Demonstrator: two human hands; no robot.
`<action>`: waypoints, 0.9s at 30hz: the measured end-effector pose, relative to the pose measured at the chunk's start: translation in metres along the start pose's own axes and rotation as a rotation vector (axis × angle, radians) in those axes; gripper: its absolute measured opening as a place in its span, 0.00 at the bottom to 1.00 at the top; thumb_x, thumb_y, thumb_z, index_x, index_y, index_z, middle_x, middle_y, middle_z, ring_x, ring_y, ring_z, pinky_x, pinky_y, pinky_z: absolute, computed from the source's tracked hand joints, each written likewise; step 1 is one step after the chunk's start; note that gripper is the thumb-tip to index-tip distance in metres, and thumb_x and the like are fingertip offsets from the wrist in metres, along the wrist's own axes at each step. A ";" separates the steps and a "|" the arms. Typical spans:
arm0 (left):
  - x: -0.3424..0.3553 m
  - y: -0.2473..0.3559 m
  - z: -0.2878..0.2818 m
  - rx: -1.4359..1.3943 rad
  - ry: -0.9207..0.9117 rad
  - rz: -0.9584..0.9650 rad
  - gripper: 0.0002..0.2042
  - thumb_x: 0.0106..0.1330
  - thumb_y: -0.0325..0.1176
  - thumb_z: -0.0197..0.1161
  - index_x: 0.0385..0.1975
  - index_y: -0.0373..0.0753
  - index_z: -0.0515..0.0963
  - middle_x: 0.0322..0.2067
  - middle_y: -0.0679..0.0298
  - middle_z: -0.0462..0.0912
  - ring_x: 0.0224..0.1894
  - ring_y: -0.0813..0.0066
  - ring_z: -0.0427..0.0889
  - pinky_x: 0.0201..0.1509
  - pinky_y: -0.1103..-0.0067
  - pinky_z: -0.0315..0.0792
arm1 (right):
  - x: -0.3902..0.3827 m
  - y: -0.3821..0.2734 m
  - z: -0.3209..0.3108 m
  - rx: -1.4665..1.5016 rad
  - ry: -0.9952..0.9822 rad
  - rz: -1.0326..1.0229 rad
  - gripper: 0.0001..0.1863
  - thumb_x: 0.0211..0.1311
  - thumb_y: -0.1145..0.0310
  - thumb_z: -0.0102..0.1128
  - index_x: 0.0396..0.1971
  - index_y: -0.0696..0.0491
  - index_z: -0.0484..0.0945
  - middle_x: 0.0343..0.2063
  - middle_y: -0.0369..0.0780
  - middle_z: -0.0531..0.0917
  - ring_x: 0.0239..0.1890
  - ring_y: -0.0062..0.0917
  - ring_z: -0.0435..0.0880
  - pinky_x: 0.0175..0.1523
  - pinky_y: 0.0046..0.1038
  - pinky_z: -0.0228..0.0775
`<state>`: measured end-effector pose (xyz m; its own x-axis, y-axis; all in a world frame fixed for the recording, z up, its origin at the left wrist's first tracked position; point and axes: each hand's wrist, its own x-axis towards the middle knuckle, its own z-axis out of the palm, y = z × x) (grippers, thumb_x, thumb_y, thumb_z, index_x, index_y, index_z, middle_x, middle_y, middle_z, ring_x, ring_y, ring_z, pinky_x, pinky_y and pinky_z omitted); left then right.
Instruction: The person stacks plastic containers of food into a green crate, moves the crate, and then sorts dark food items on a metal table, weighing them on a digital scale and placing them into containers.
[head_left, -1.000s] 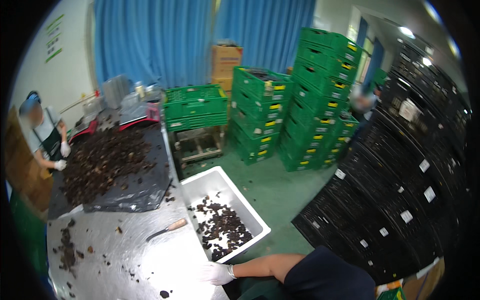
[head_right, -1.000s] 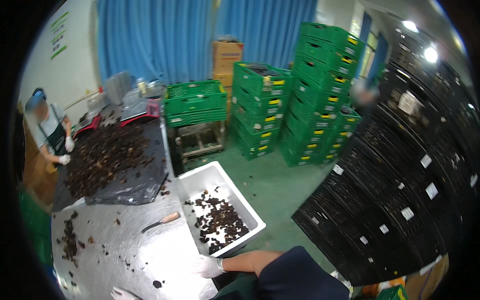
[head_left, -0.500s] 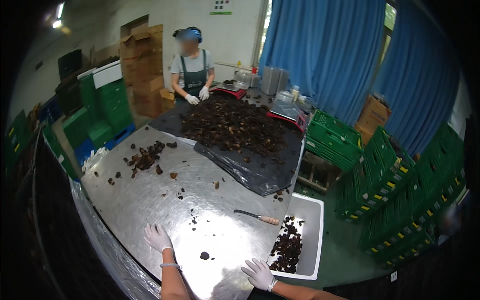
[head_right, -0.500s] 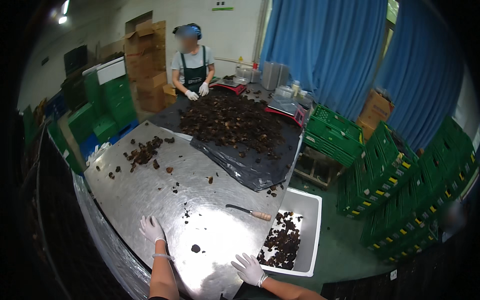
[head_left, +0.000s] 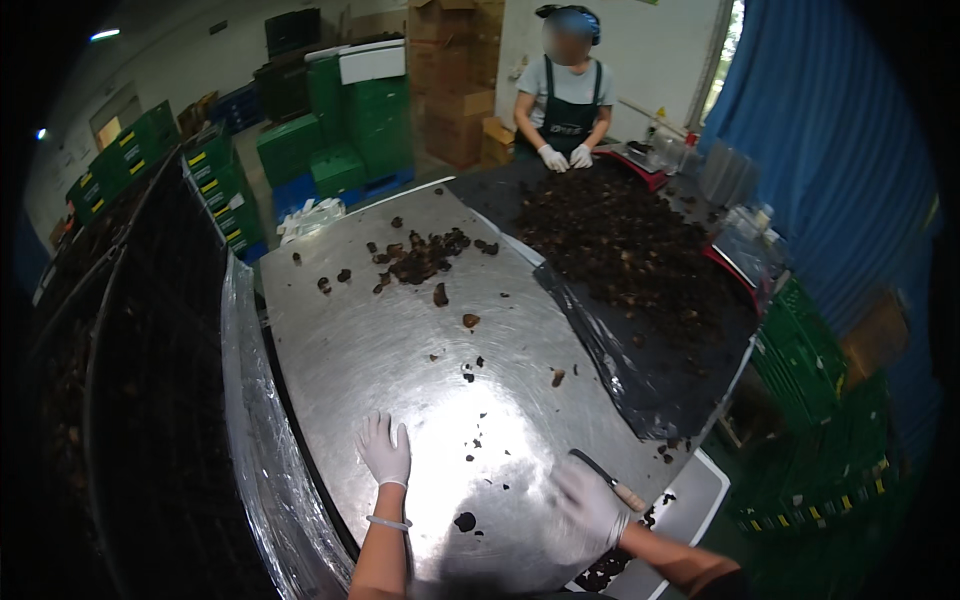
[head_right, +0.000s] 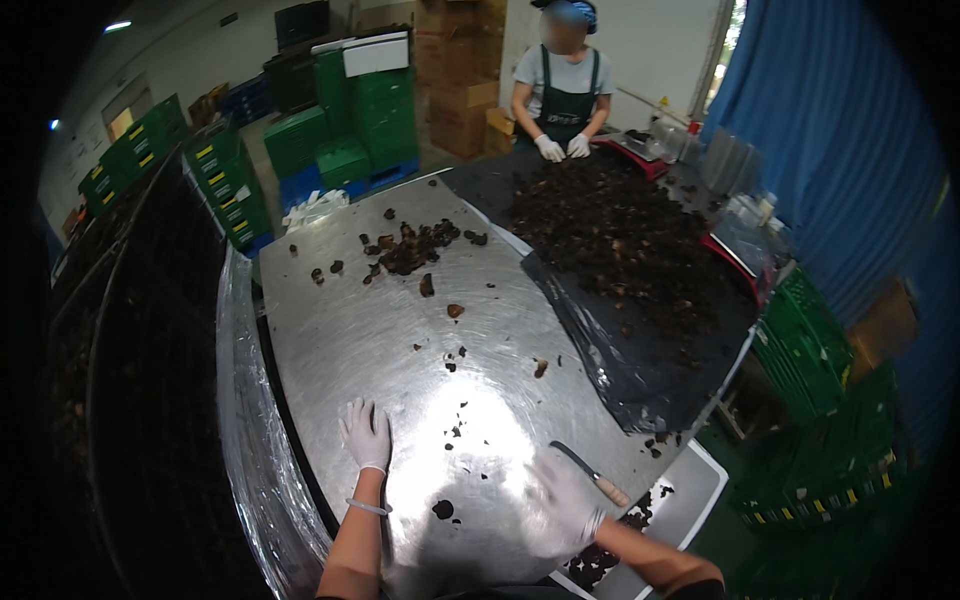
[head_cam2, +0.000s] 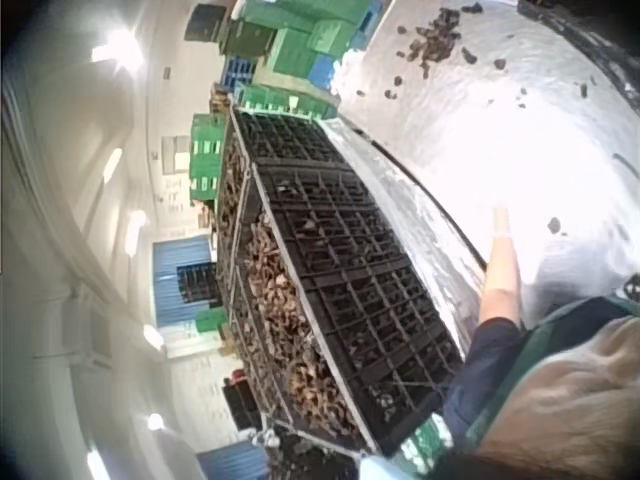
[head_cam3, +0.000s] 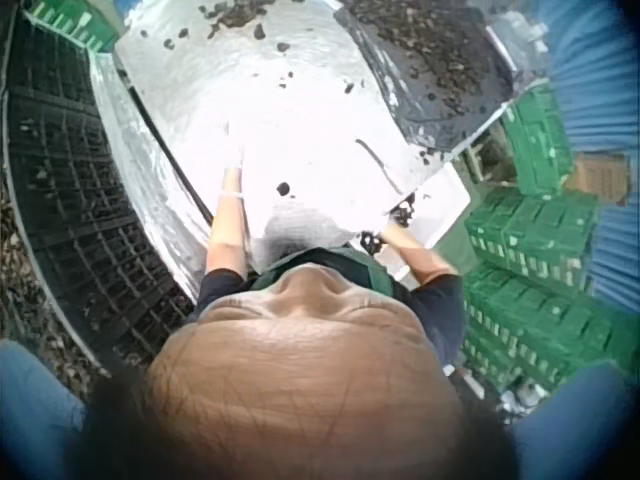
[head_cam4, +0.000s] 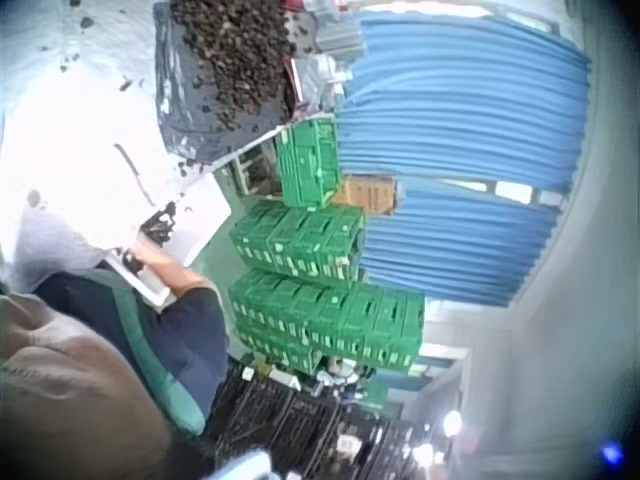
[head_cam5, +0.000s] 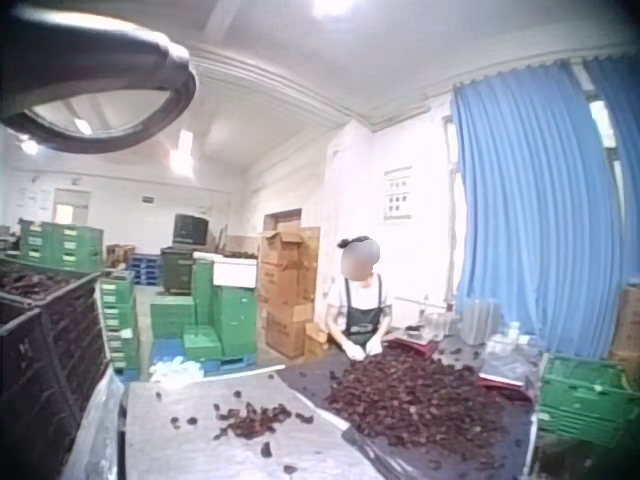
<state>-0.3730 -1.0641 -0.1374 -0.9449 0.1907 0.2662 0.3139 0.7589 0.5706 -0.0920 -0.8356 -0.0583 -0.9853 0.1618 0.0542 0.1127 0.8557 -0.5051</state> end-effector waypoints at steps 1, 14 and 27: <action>0.001 0.004 0.002 -0.017 0.000 0.003 0.21 0.60 0.41 0.57 0.50 0.37 0.73 0.56 0.53 0.69 0.63 0.56 0.61 0.69 0.61 0.44 | 0.037 0.030 -0.006 0.023 0.080 0.068 0.23 0.63 0.58 0.50 0.54 0.53 0.70 0.56 0.48 0.70 0.55 0.41 0.70 0.61 0.37 0.59; 0.251 -0.112 0.033 -0.062 0.411 -0.129 0.29 0.67 0.43 0.51 0.62 0.32 0.56 0.64 0.48 0.55 0.67 0.53 0.52 0.68 0.68 0.48 | 0.489 0.197 0.035 0.254 0.647 0.188 0.27 0.62 0.50 0.48 0.55 0.52 0.71 0.57 0.49 0.68 0.60 0.42 0.65 0.64 0.35 0.53; 0.383 0.059 0.176 -0.550 -0.073 0.167 0.22 0.65 0.47 0.54 0.47 0.34 0.76 0.47 0.53 0.78 0.53 0.65 0.75 0.58 0.78 0.63 | 0.627 0.123 0.050 0.271 0.246 -0.169 0.25 0.53 0.40 0.51 0.43 0.39 0.81 0.46 0.39 0.80 0.50 0.36 0.75 0.56 0.34 0.64</action>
<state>-0.7326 -0.8366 -0.1387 -0.8763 0.3374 0.3438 0.4428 0.2832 0.8507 -0.7019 -0.6538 -0.1297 -0.9231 0.1715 0.3441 -0.1183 0.7249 -0.6786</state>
